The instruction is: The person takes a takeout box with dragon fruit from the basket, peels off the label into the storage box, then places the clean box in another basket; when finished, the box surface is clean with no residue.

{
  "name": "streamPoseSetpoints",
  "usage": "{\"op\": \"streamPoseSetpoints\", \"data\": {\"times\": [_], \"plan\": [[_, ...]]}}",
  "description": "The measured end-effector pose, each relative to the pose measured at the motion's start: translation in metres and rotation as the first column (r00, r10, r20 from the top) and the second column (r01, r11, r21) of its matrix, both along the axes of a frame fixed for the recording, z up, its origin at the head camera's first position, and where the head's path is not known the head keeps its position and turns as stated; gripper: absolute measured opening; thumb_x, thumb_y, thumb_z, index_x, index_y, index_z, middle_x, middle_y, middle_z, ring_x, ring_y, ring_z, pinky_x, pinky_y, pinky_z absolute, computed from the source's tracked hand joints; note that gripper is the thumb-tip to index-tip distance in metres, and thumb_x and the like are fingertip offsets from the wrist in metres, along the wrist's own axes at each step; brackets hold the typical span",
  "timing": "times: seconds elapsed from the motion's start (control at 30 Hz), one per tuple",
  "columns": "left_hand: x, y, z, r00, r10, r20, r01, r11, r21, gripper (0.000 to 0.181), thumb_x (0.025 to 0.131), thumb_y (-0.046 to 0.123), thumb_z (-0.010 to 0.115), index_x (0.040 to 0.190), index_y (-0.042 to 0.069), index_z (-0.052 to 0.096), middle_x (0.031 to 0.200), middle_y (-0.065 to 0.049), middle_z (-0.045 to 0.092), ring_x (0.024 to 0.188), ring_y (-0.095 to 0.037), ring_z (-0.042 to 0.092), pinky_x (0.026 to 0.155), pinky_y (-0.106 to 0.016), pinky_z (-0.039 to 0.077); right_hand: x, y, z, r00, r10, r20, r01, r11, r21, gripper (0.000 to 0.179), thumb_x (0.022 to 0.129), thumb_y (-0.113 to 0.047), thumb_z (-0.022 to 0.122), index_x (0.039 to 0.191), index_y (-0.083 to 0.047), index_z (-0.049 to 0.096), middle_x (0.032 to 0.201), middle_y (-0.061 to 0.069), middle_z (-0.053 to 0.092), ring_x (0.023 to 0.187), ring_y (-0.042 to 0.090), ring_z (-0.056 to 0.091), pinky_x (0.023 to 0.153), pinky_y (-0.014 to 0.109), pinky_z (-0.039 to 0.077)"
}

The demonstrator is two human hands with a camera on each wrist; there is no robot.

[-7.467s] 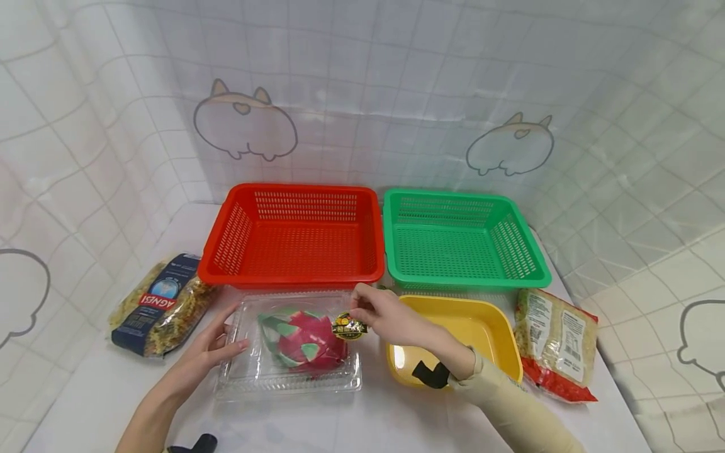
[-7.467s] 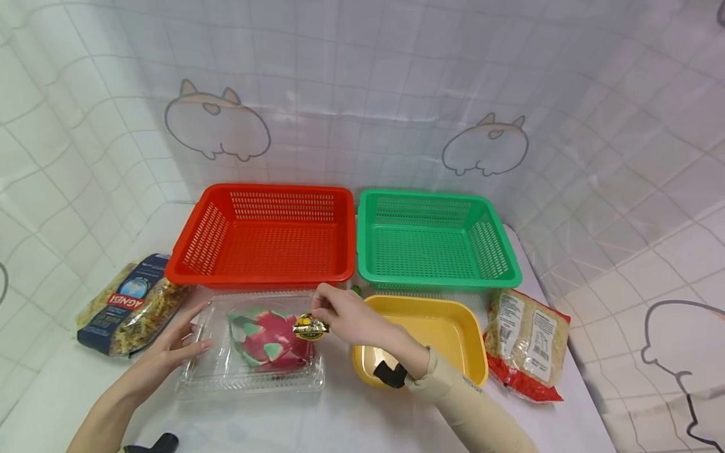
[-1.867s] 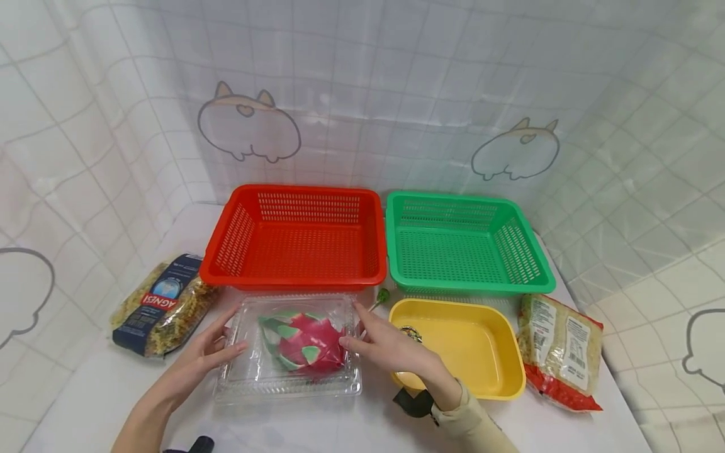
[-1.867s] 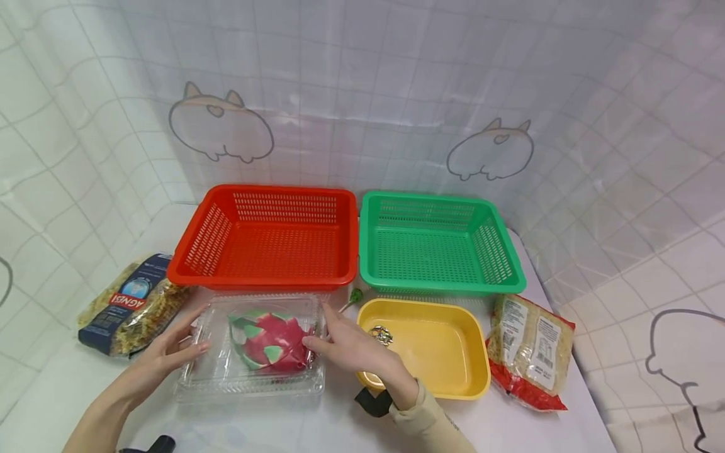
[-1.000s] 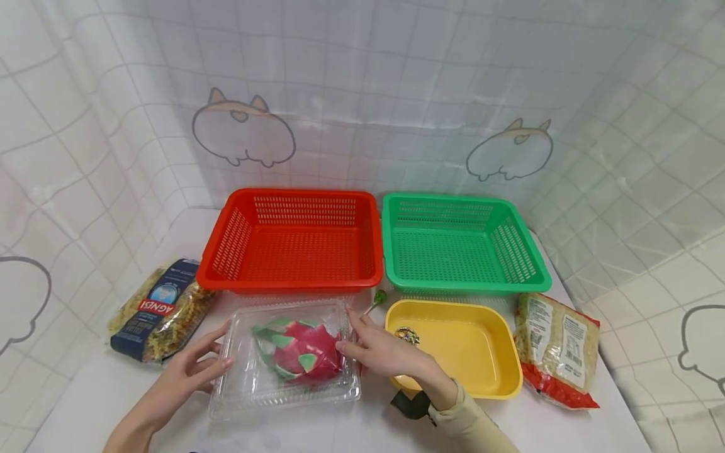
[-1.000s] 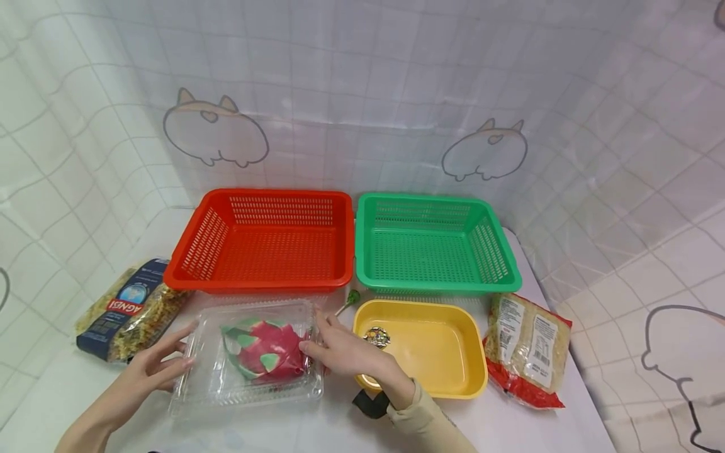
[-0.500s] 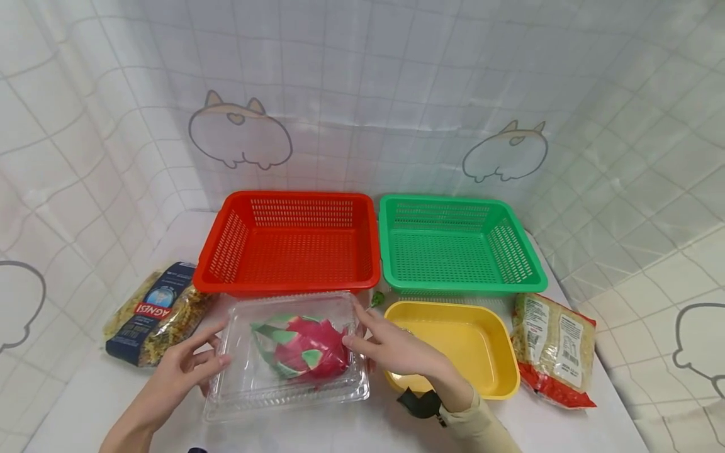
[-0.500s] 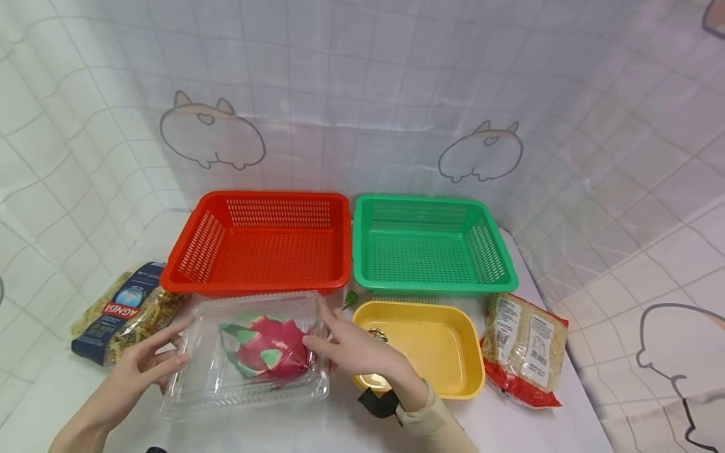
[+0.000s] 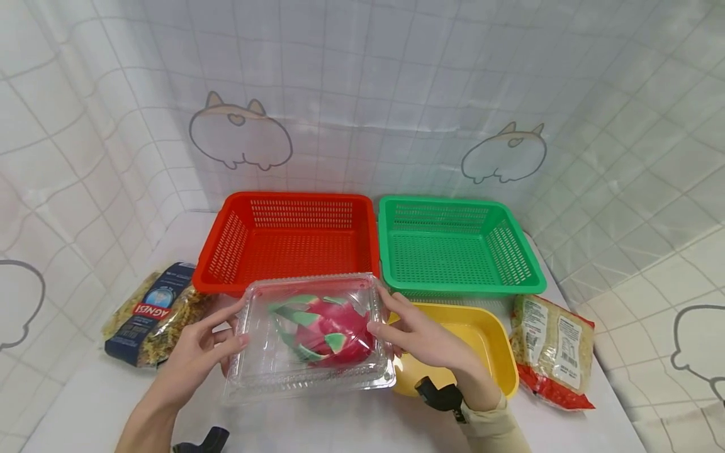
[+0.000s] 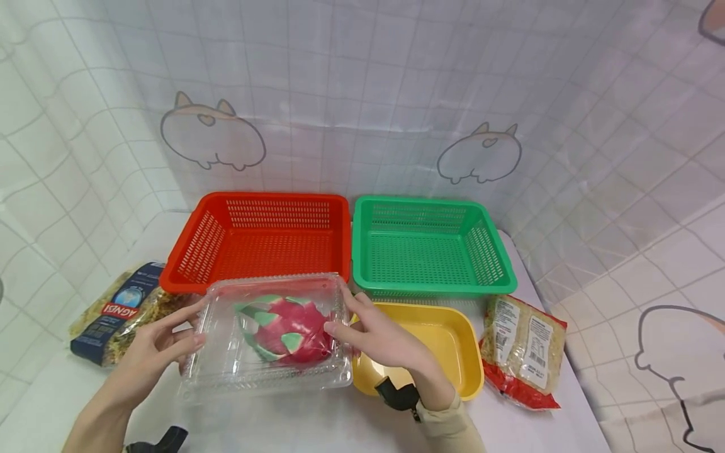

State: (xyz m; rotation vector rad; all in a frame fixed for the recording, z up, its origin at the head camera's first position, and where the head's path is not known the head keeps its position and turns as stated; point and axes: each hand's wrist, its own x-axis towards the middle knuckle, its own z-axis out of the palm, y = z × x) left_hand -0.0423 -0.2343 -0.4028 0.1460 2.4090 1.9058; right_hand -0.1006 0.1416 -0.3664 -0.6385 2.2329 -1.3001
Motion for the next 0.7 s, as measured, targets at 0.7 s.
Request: {"op": "streamPoseSetpoints", "data": {"times": [0.7], "plan": [[-0.034,0.041,0.012,0.998,0.015,-0.053,-0.014,1.0,0.021,0.058,0.096,0.015,0.066,0.149,0.006,0.046,0.122,-0.011,0.065,0.085,-0.014,0.064,0.057,-0.026,0.052,-0.009,0.03,0.009,0.994,-0.106,-0.007,0.104,0.987,-0.121,0.074,0.102,-0.026,0.058,0.161,-0.015,0.015,0.123,0.018,0.038,0.061,0.024,0.05,0.06,0.027,0.047]]}}
